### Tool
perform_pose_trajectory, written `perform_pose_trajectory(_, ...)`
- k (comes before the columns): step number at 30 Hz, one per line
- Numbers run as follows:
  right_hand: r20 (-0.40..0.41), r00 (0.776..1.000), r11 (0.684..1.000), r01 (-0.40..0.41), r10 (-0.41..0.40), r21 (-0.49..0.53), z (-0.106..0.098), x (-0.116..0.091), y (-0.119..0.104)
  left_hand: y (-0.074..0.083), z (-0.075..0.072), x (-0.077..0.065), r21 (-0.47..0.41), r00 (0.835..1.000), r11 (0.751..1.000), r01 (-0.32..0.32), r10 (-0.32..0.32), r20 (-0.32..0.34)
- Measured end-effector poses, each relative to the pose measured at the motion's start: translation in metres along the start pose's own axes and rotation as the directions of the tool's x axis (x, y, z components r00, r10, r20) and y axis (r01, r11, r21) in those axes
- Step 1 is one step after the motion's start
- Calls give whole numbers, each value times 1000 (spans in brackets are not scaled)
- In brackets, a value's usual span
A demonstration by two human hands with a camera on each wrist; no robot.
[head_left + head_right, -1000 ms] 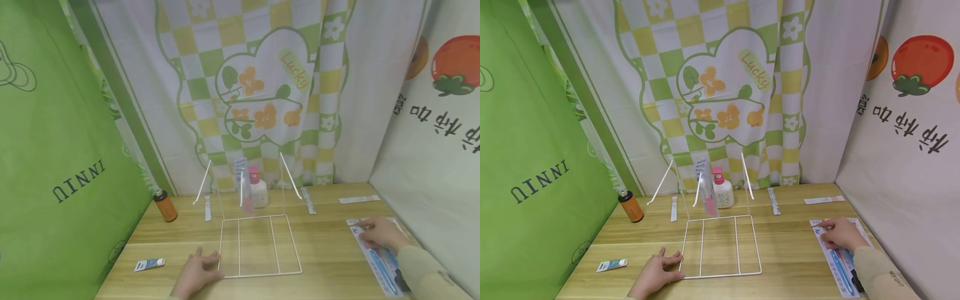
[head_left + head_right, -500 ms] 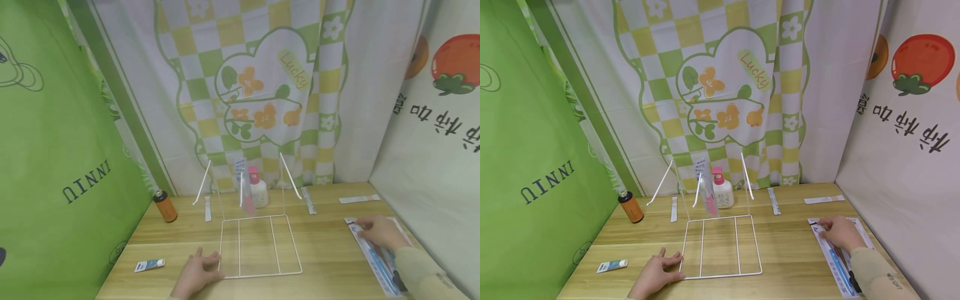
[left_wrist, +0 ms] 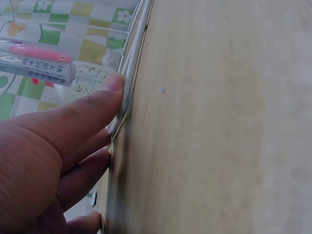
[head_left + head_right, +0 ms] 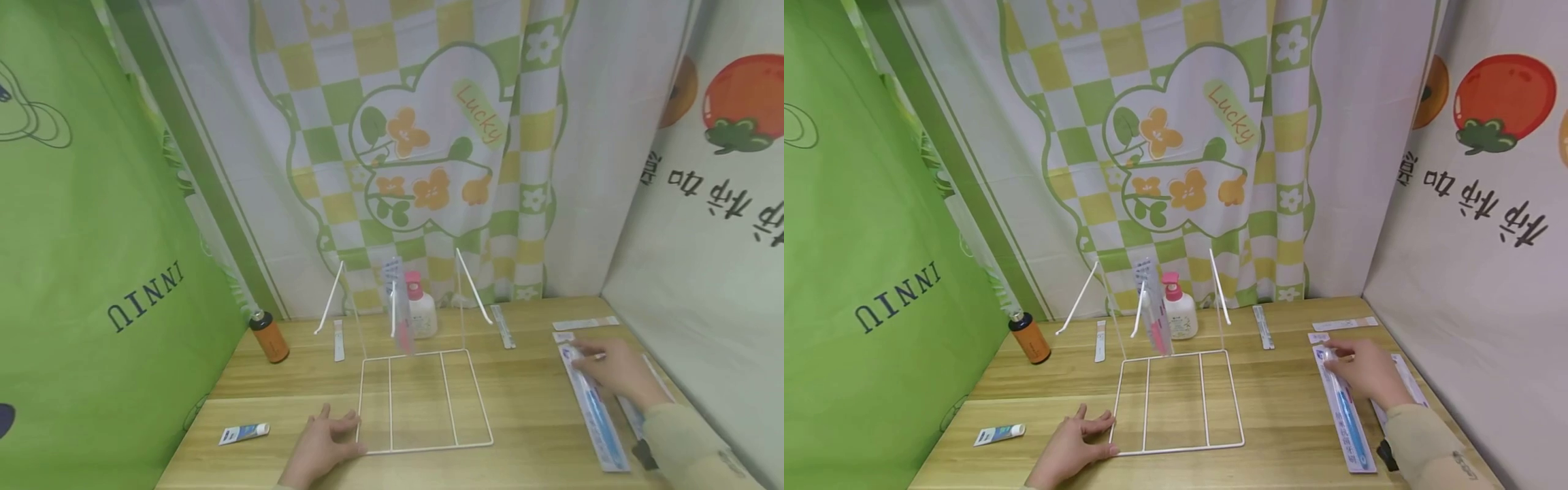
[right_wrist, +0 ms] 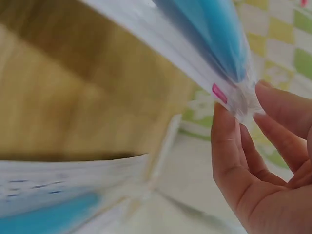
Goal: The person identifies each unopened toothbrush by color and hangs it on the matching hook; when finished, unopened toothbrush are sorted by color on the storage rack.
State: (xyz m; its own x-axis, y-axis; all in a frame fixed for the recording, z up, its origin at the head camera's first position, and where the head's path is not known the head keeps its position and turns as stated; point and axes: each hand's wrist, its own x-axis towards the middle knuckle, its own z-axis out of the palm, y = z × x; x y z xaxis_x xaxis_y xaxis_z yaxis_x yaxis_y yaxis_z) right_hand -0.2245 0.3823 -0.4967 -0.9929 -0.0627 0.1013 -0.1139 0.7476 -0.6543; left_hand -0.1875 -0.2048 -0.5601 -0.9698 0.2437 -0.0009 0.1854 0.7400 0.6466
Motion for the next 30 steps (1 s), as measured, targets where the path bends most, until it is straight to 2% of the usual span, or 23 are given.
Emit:
perform_pose_trajectory(4, -99, 993, 997, 63, -66, -40, -11, -8, -37, 2, -1, -1, -1, 1000, 1000, -5, 5, -4)
perform_pose_trajectory(9, -242, 958, 988, 146, -151, -42, -23, -24, -91, 3, -2, -1, 5, 1000, 1000, -17, 17, -13)
perform_pose_trajectory(11, -318, 926, 978, 209, -205, -24, -25, -33, -112, 3, -1, -1, 11, 1000, 1000, -16, 16, -13)
perform_pose_trajectory(12, -358, 902, 968, 251, -241, -21, -24, -38, -122, 3, -1, -1, 16, 1000, 1000, -15, 15, -13)
perform_pose_trajectory(17, -523, 749, 888, 459, -407, -33, -20, -62, -167, 2, 0, -1, 24, 1000, 1000, -11, 12, -12)
perform_pose_trajectory(20, -568, 680, 844, 534, -464, -52, -17, -74, -186, 3, 0, -1, 23, 1000, 1000, -9, 9, -13)
perform_pose_trajectory(24, -579, 645, 800, 599, -499, -22, -8, -84, -202, 3, 0, -1, 28, 1000, 1000, -5, 6, -13)
perform_pose_trajectory(27, -589, 614, 752, 659, -525, 16, 3, -83, -207, 2, 1, -1, 36, 1000, 999, -10, 11, -14)
perform_pose_trajectory(29, -594, 605, 737, 675, -531, 29, 11, -81, -209, 2, 1, -1, 42, 1000, 999, -14, 15, -13)
perform_pose_trajectory(30, -594, 607, 736, 676, -527, 36, 14, -80, -209, 1, 2, -1, 45, 1000, 999, -14, 15, -12)
